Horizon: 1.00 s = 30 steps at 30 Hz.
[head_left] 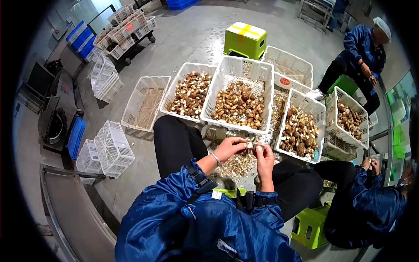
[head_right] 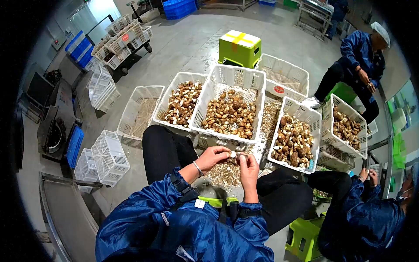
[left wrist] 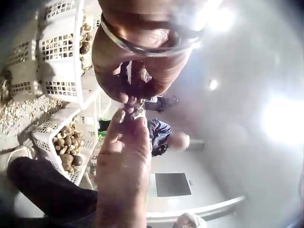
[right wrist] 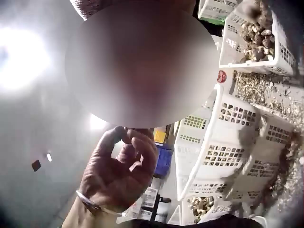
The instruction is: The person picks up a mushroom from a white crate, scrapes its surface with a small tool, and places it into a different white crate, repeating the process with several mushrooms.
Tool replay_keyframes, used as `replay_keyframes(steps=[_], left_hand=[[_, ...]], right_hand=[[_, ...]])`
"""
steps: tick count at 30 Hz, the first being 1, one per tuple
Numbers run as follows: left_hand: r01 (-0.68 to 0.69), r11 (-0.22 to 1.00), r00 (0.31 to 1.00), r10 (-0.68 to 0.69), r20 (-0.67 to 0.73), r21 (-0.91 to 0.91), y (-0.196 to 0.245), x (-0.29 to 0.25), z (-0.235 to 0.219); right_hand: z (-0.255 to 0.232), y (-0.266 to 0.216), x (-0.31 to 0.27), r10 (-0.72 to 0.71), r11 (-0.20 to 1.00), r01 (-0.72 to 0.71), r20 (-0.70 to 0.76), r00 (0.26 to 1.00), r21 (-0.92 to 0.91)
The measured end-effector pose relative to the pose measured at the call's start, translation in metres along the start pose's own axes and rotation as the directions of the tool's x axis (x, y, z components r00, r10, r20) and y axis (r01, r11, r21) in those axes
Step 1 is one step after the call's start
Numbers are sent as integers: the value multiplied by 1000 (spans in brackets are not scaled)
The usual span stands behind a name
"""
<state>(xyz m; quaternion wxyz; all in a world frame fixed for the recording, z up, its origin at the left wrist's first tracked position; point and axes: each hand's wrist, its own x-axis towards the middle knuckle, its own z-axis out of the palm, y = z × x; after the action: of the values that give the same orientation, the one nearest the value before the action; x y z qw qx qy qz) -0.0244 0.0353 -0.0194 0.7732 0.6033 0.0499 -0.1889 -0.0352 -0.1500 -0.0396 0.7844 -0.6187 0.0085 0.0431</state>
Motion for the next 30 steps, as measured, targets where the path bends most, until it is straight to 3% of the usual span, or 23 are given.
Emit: replay_keyframes(steps=[1, 4, 5, 8, 9, 12, 13, 17, 20, 25, 30], left_hand=[[66, 990, 998, -66, 5, -125, 1, 0, 1], [46, 988, 997, -55, -58, -146, 5, -2, 7], [67, 989, 997, -72, -35, -134, 6, -2, 6], [102, 971, 995, -100, 20, -217, 2, -2, 3], [108, 965, 994, -107, 17, -238, 2, -2, 3], [126, 972, 990, -134, -31, -199, 7, -2, 6], [125, 972, 991, -133, -30, -198, 5, -1, 5], [170, 899, 985, -160, 57, -404, -2, 0, -1], [173, 884, 985, -157, 74, -434, 1, 0, 0], [224, 821, 975, -179, 135, -526, 0, -1, -1], [222, 821, 974, -169, 149, -526, -2, 2, -4]], right_hand=[[1, 0, 1, -31, 999, 31, 9, 999, 40], [10, -12, -3, -112, 990, 114, 28, 993, -88], [12, -5, -3, -169, 984, 170, 21, 985, -44], [-5, 0, 1, 72, 996, -72, -6, 997, -58], [-3, -4, 2, 30, 999, -30, 5, 1000, -11], [13, -16, -5, -107, 989, 107, 2, 994, -102], [11, -4, -1, -270, 941, 273, 43, 962, -201], [-2, -6, 0, 62, 998, -61, 40, 997, -29], [4, -4, -1, -131, 989, 136, 73, 989, -63], [0, -7, -1, -36, 999, 39, 79, 996, -38], [7, -11, -3, -104, 993, 108, 83, 991, -48]])
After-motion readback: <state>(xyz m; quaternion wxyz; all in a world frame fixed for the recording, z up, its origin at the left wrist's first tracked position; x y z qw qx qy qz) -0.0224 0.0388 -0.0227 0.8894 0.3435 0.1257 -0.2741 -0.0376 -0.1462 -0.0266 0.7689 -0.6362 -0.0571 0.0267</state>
